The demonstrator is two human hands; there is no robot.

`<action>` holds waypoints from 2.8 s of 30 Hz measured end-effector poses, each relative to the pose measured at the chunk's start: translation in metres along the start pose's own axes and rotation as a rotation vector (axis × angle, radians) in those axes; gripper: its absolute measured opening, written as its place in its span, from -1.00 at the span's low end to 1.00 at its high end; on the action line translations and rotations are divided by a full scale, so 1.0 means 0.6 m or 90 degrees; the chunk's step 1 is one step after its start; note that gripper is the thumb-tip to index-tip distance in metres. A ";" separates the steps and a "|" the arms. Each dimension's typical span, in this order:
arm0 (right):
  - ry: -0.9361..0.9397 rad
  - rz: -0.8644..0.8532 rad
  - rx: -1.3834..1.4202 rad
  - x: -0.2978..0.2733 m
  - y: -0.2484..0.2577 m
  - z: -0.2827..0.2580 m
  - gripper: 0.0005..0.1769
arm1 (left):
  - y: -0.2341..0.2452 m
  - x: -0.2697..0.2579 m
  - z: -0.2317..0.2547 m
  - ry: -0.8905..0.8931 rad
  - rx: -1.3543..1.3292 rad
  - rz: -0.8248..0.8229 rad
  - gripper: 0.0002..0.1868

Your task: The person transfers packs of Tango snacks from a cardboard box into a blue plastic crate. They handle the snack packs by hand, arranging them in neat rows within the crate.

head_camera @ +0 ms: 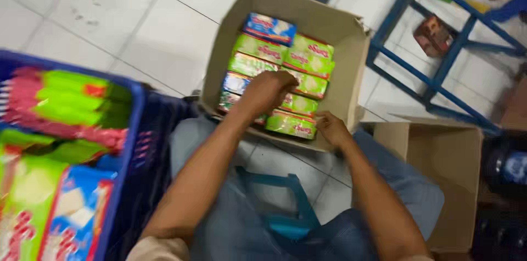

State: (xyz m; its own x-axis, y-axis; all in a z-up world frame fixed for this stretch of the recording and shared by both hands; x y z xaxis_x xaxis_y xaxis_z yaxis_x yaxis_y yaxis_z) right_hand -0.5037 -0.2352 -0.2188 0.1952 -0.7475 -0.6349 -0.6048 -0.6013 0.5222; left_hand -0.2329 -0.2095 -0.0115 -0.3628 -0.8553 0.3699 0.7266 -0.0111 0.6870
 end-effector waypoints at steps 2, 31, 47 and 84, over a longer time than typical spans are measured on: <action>-0.024 -0.005 0.027 0.037 -0.018 0.040 -0.57 | -0.023 0.012 -0.032 0.012 0.010 -0.045 -0.95; 0.119 -0.144 -0.461 0.154 -0.142 -0.021 -0.17 | -0.067 0.056 -0.170 0.129 0.074 -0.248 -0.77; 0.022 0.035 0.236 -0.069 0.081 -0.204 -0.18 | -0.006 -0.076 -0.019 0.334 -0.093 -0.104 -0.76; 0.585 0.134 -0.001 -0.522 -0.240 -0.695 -0.19 | 0.312 -0.518 0.243 0.435 0.379 -0.124 -0.50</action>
State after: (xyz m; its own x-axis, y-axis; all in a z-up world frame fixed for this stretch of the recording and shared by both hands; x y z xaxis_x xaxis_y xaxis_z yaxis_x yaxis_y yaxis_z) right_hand -0.1554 -0.0323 0.1423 0.6144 -0.7705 0.1699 -0.6963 -0.4283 0.5759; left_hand -0.0693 0.1297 0.0937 0.1140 -0.9879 -0.1047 0.2004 -0.0804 0.9764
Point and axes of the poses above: each hand's wrist, its own x-axis towards the middle knuckle, its own y-axis out of the back of the hand, z = x × y, the point moved 2 cm from there along x, towards the middle knuckle, and after that the axes turned 13 degrees about -y, right-handed, at the moved point
